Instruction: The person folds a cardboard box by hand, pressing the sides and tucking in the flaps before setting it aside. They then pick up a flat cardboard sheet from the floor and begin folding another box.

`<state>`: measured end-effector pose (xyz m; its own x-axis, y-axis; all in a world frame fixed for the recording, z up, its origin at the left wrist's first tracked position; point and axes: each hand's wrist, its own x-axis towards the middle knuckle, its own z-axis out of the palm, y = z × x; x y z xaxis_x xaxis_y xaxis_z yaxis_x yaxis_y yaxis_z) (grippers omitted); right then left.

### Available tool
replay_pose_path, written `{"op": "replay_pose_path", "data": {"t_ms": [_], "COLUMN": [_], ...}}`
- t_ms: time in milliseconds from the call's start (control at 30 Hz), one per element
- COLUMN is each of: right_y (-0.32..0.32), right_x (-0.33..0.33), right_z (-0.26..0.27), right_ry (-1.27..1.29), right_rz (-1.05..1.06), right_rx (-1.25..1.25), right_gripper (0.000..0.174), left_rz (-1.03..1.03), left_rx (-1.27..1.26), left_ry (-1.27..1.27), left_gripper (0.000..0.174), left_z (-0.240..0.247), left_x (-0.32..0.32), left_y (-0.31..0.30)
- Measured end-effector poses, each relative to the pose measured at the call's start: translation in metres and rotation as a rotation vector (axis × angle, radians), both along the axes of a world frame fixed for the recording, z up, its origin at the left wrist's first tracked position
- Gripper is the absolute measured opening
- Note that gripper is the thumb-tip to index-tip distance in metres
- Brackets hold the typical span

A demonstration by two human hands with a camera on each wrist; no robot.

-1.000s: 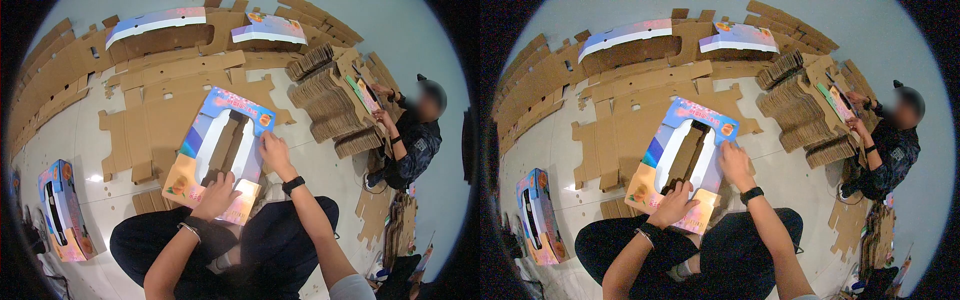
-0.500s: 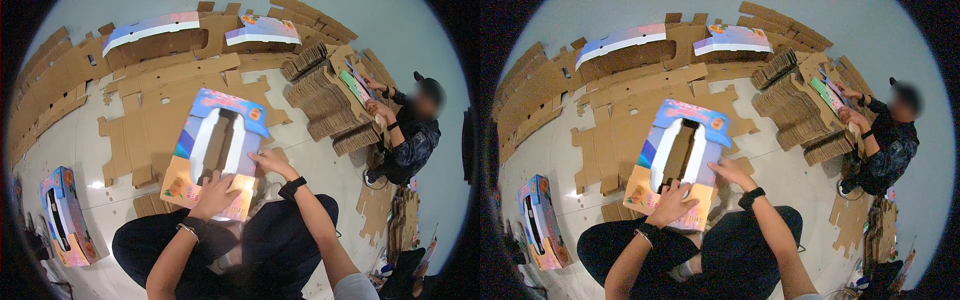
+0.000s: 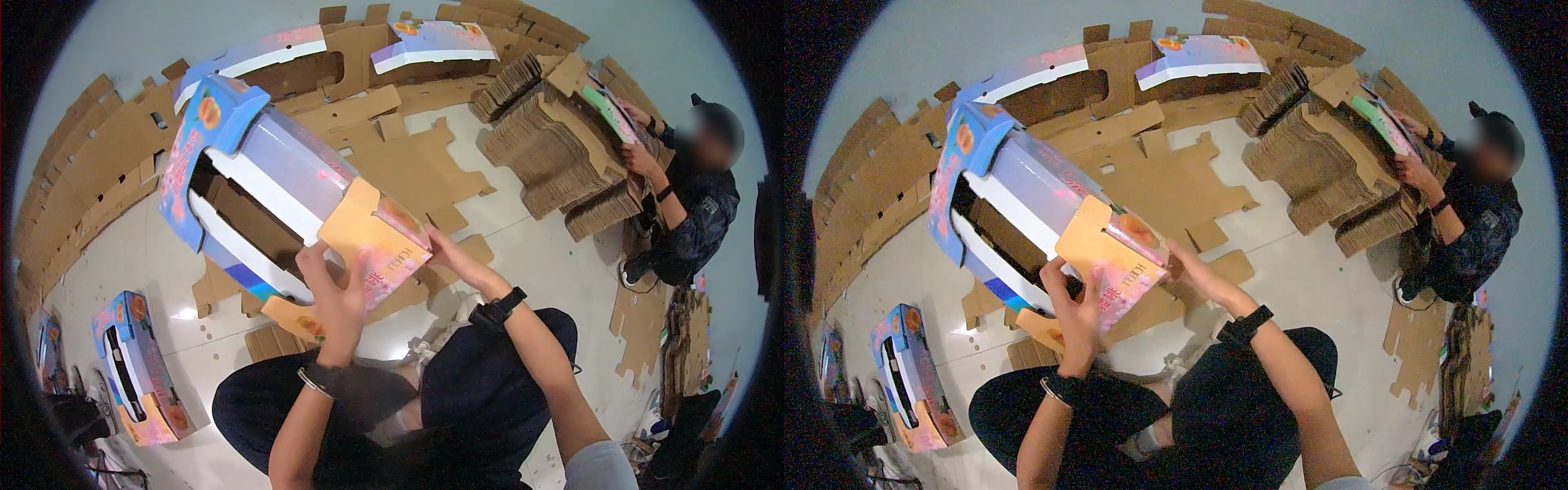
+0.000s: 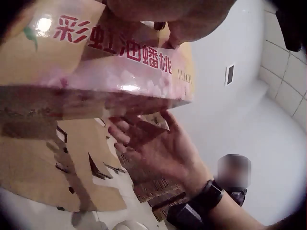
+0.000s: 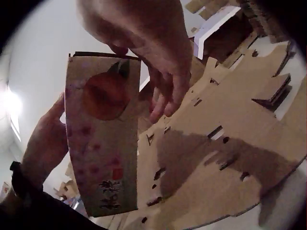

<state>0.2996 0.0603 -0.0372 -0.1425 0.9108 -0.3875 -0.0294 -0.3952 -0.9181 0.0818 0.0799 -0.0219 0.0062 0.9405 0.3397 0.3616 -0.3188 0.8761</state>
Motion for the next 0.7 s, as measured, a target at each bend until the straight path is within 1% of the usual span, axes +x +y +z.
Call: {"op": "replay_pose_path", "data": {"t_ms": [67, 133, 167, 200, 233, 267, 333, 367, 400, 467, 500, 567, 600, 667, 700], "right_y": [0.000, -0.002, -0.004, -0.009, -0.013, -0.016, -0.020, -0.022, -0.023, -0.024, -0.024, -0.026, -0.027, -0.030, -0.030], "right_x": [0.003, 0.004, -0.001, -0.007, -0.013, -0.018, -0.030, -0.032, -0.035, -0.042, -0.043, -0.046, -0.049, -0.055, -0.056], "right_z": [0.000, 0.011, 0.018, 0.023, 0.023, 0.018, 0.003, -0.001, -0.004, -0.001, 0.000, 0.002, 0.001, -0.001, 0.001], "right_ry": [0.032, 0.310, 0.315, 0.159, 0.001, 0.007, -0.056, -0.141, -0.135, -0.093, -0.090, -0.132, -0.129, -0.300, -0.297], "right_rz": [-0.028, 0.039, 0.038, 0.134, 0.228, 0.225, 0.194, 0.189, 0.190, 0.131, 0.132, 0.068, 0.067, 0.038, 0.037], "right_rx": [0.045, 0.065, 0.068, 0.193, 0.315, 0.317, 0.242, 0.217, 0.219, 0.300, 0.302, 0.248, 0.249, 0.467, 0.467], "right_gripper": [0.067, 0.069, 0.069, 0.077, 0.089, 0.089, 0.108, 0.098, 0.098, 0.098, 0.098, 0.100, 0.100, 0.103, 0.103], "left_rz": [-0.012, -0.041, -0.065, -0.067, -0.080, -0.092, -0.066, -0.039, -0.036, -0.064, -0.063, -0.075, -0.076, -0.100, -0.100], "left_rx": [0.020, 0.019, 0.015, 0.017, -0.002, -0.021, -0.044, -0.066, -0.065, -0.133, -0.131, -0.153, -0.152, -0.181, -0.181], "left_ry": [-0.028, -0.065, -0.108, -0.103, -0.113, -0.121, -0.134, -0.157, -0.151, -0.173, -0.170, -0.305, -0.301, -0.331, -0.328], "left_gripper": [0.042, 0.045, 0.049, 0.049, 0.050, 0.052, 0.053, 0.054, 0.054, 0.055, 0.055, 0.056, 0.056, 0.055, 0.055], "left_z": [-0.001, 0.000, 0.001, 0.004, 0.009, 0.012, 0.012, 0.012, 0.010, 0.005, 0.004, 0.004, 0.005, 0.007, 0.006], "left_x": [0.003, 0.003, 0.004, 0.004, 0.004, 0.004, 0.004, 0.003, 0.000, -0.004, -0.004, -0.003, -0.003, -0.002, -0.002], "left_y": [-0.004, -0.005, -0.005, -0.005, -0.006, -0.006, -0.007, -0.007, -0.007, -0.008, -0.007, -0.006, -0.006, -0.007, -0.007]}}
